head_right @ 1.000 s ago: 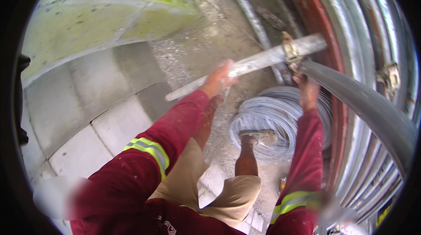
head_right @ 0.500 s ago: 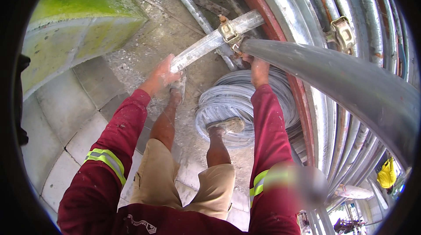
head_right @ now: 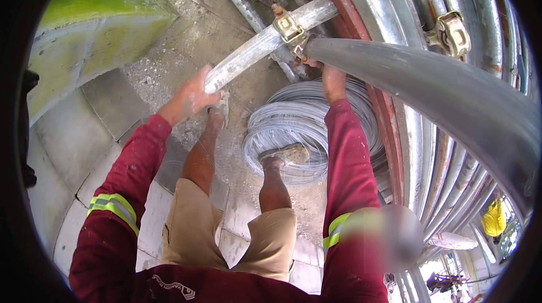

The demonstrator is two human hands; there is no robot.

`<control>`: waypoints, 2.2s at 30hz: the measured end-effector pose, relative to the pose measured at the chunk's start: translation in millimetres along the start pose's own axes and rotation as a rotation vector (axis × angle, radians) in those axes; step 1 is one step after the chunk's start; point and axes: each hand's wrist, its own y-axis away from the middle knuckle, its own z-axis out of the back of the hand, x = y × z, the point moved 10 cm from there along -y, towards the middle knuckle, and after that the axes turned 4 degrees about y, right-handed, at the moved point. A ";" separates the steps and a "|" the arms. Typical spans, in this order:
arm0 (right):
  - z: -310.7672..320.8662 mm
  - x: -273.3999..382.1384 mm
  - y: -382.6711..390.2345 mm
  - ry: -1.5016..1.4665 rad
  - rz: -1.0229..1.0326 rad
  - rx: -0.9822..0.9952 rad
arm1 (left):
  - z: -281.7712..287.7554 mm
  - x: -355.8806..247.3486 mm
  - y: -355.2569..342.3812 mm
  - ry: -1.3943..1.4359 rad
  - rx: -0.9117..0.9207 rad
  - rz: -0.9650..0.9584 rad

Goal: The person aligns a white PVC pipe with a metal pipe and secures it using a metal clamp. They then use a wrench to tighten the clamp, ensuring the pipe is firmly attached. The task involves repeated adjustments and tightening to secure the connection.

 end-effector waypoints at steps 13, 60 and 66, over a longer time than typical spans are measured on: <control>4.5 4.5 2.8 -0.134 -0.088 -0.092 | -2.8 10.0 -16.8 -0.059 -0.143 -0.023; -6.2 26.9 6.1 0.032 -0.357 0.072 | -12.9 -9.1 6.2 0.068 0.038 0.080; -26.0 32.5 17.0 -0.147 -0.470 0.104 | -15.7 -4.8 1.6 0.097 0.011 0.056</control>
